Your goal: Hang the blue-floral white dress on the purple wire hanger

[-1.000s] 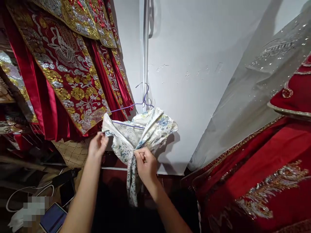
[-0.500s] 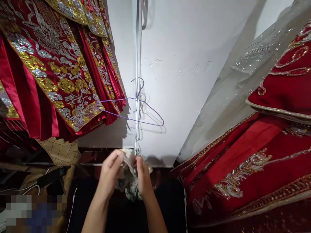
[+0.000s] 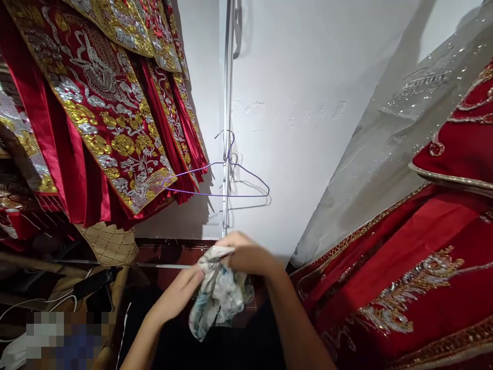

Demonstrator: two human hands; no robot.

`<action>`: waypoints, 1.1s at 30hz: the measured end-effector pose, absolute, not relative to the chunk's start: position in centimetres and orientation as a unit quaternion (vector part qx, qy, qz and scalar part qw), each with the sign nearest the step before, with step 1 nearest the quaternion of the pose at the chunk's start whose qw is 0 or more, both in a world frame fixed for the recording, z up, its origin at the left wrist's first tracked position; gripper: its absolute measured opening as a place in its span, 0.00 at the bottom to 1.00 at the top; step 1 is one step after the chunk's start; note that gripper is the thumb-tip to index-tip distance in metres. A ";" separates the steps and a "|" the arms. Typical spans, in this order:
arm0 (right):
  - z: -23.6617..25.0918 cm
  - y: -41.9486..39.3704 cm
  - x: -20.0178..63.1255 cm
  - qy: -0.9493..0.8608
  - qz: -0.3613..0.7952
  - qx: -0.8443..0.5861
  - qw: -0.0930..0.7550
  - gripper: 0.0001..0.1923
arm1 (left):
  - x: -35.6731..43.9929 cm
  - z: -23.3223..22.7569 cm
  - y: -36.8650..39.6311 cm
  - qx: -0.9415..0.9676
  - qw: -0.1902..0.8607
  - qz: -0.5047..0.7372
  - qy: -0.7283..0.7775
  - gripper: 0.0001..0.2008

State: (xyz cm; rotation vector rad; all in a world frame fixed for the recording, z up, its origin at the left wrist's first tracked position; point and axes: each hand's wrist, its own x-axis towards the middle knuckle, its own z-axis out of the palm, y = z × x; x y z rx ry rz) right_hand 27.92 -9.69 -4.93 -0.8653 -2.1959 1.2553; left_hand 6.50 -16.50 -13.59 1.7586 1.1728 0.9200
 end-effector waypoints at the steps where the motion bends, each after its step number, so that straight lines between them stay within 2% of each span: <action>1: -3.7 -8.1 28.4 -0.804 0.422 -0.320 0.269 0.08 | 6.0 -14.2 -16.6 0.719 0.404 0.312 0.472 0.23; 4: -1.8 -2.9 28.8 -0.760 0.284 -0.350 0.469 0.18 | 4.1 -14.7 -16.6 0.748 0.340 0.237 0.519 0.22; 6: -2.3 0.4 28.3 -0.727 0.264 -0.369 0.516 0.18 | 2.6 -13.9 -16.2 0.755 0.286 0.224 0.546 0.19; 9: -5.3 3.6 27.2 -0.710 0.300 -0.402 0.494 0.14 | 0.3 -11.9 -15.1 0.765 0.214 0.202 0.573 0.20; 12: -8.2 3.7 27.7 -0.696 0.306 -0.414 0.501 0.14 | -1.9 -10.6 -13.7 0.771 0.190 0.147 0.590 0.22; 16: -8.9 0.9 31.4 -0.701 0.276 -0.400 0.522 0.13 | -4.0 -9.1 -10.9 0.789 0.165 0.089 0.585 0.15; 21: -7.0 -1.4 35.1 -0.709 0.236 -0.397 0.533 0.07 | -2.6 -3.5 -6.9 0.834 0.039 0.230 0.501 0.13; 25: -7.7 -2.1 34.1 -0.696 0.255 -0.391 0.546 0.04 | 1.0 0.4 -4.2 0.831 -0.027 0.317 0.456 0.11; 29: -9.6 -3.0 31.4 -0.673 0.293 -0.366 0.572 0.05 | 3.8 1.1 -1.8 0.831 -0.008 0.367 0.419 0.05; 33: -9.7 -3.8 30.5 -0.673 0.322 -0.356 0.562 0.12 | 3.6 0.7 1.0 0.827 0.026 0.395 0.399 0.16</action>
